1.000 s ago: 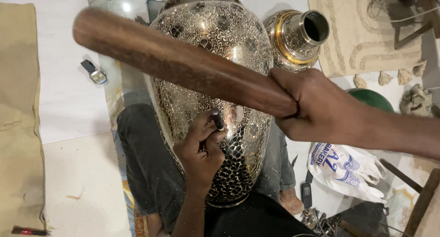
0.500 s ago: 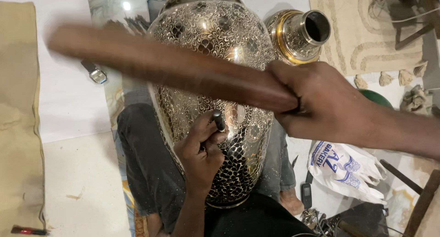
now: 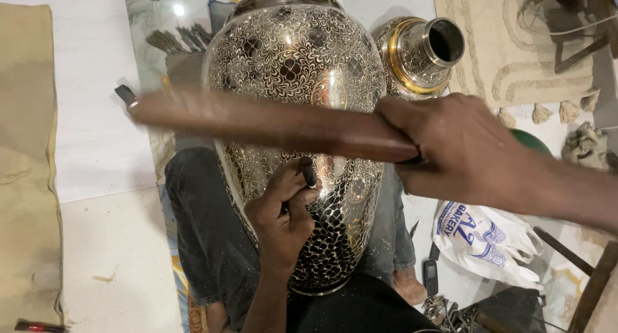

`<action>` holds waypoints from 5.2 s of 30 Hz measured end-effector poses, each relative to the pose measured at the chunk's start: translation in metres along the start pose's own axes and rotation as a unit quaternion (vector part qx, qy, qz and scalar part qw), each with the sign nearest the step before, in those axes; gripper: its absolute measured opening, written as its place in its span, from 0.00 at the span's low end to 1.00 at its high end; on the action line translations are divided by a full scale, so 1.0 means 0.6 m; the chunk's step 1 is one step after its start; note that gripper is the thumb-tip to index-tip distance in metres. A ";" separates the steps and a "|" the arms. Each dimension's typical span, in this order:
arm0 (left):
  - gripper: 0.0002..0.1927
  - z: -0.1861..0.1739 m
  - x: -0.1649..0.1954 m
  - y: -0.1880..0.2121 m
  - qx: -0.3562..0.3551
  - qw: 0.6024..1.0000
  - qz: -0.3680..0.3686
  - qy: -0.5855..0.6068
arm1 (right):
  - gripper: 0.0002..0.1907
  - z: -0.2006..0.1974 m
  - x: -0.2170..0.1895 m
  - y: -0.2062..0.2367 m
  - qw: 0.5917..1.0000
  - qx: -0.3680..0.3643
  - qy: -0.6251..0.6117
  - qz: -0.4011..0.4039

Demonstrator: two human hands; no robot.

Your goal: The person sits on the floor with a large engraved metal vase held between the legs and decorates its surface by hand. They hold a small chisel against the vase and strike it repeatedly with a wooden mallet, working pattern by pattern across the vase body.

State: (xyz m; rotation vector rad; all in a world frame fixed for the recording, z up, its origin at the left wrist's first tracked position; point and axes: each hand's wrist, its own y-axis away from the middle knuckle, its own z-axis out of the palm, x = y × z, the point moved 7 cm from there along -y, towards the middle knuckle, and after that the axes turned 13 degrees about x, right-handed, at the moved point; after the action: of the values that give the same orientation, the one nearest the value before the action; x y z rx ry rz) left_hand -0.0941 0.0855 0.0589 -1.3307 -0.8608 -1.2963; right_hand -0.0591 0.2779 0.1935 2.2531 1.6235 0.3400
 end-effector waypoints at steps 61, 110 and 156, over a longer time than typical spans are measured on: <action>0.25 0.002 -0.024 -0.012 -0.120 0.989 0.086 -0.006 | 0.29 0.079 0.065 0.062 0.943 0.209 -0.258 0.011; 0.19 0.027 -0.033 -0.031 -0.194 0.980 0.045 -0.004 | 0.18 0.027 0.015 0.038 0.964 0.140 -0.222 -0.051; 0.29 0.058 -0.015 -0.060 -0.335 0.937 0.101 -0.023 | 0.17 0.104 0.064 0.097 0.965 0.179 -0.193 0.010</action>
State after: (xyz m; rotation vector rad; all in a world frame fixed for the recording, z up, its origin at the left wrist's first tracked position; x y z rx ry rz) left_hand -0.1224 0.1278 0.0614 -1.9258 -0.2886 -1.4567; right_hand 0.0278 0.2892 0.1599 2.3936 1.5448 -0.4003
